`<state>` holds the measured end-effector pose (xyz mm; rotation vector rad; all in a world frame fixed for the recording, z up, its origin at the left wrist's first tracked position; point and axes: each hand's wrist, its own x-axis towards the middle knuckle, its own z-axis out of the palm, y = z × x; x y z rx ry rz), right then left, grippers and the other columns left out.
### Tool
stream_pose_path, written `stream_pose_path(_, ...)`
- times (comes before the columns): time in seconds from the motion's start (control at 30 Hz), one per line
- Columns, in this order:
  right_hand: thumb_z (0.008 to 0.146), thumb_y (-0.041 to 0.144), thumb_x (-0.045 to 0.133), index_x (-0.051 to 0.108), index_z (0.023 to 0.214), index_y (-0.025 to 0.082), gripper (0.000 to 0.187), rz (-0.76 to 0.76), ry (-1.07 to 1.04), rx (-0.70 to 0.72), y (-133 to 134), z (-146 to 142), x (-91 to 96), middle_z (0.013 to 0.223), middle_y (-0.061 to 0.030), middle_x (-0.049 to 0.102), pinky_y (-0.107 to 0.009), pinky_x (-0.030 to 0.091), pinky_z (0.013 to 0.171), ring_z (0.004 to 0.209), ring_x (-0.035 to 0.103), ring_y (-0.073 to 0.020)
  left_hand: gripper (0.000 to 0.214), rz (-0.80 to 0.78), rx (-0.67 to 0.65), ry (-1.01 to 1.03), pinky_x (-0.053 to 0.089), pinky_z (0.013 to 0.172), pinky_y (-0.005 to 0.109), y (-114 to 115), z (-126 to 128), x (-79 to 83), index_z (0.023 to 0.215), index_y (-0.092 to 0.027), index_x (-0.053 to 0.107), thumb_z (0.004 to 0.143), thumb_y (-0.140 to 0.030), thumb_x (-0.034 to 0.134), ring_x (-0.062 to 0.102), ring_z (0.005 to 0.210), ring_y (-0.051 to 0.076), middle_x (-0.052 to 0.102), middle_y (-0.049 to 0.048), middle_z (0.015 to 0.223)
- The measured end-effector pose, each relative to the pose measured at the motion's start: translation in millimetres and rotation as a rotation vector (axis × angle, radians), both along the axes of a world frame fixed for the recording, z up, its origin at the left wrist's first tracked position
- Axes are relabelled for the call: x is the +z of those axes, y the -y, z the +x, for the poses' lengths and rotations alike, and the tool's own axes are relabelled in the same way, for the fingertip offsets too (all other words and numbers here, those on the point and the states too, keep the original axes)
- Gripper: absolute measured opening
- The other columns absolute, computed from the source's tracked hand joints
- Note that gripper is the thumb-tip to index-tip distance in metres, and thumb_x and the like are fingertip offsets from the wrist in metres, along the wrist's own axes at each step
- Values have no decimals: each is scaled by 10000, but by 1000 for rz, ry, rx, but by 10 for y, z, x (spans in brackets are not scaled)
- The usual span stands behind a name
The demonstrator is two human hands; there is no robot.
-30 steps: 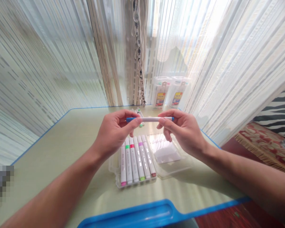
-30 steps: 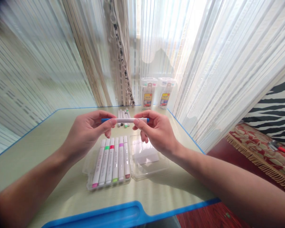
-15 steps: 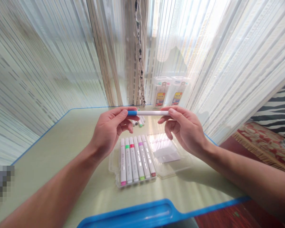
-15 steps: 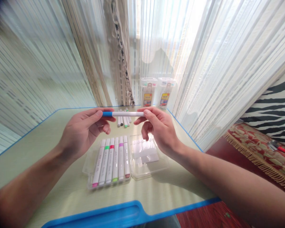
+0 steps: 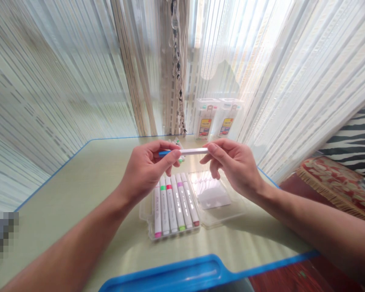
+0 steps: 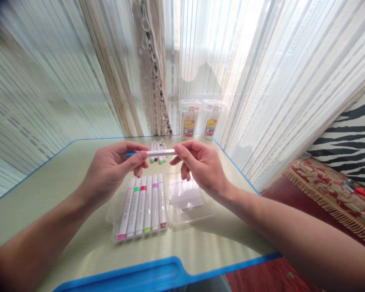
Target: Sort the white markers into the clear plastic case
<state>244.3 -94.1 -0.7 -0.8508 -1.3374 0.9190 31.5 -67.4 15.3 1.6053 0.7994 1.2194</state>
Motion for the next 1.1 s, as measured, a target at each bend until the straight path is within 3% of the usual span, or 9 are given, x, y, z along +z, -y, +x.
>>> stream_pose_path(0.23,707,427,900,744,828,142,347,-38,133,14,67,-23,-2,625,-21,708,-205,472,376,415,568,-91,237,6,-64,-148,472,491,217,69,38,-42,836,-148,701,760,-320,845,625,533,123,708,26,658)
stream_pose_path(0.43,684,402,917,751,804,143,330,-60,147,64,88,-29,3,599,-3,676,-198,454,385,430,552,-84,216,10,-103,-207,464,484,203,90,39,-47,840,-145,708,773,-307,834,649,588,140,726,47,693)
stream_pose_path(0.6,779,416,851,735,877,137,318,-72,71,53,32,-14,-15,659,-25,714,-208,435,373,401,547,-80,219,19,-69,-143,442,482,214,43,26,-37,914,-130,742,806,-309,806,551,506,93,716,44,710)
stream_pose_path(0.73,875,403,760,712,909,149,261,-88,-61,64,-21,-1,-12,726,-37,740,-207,411,347,395,553,-81,249,-1,-33,-51,473,524,236,2,22,-14,990,-121,751,857,-331,755,565,511,91,745,69,789)
stream_pose_path(1.1,861,393,777,712,883,149,253,-103,-170,-1,-83,13,-14,690,-8,708,-190,403,322,366,530,-68,234,-65,-77,123,515,587,242,-37,-6,-40,1031,-128,750,872,-300,740,615,580,99,767,89,845)
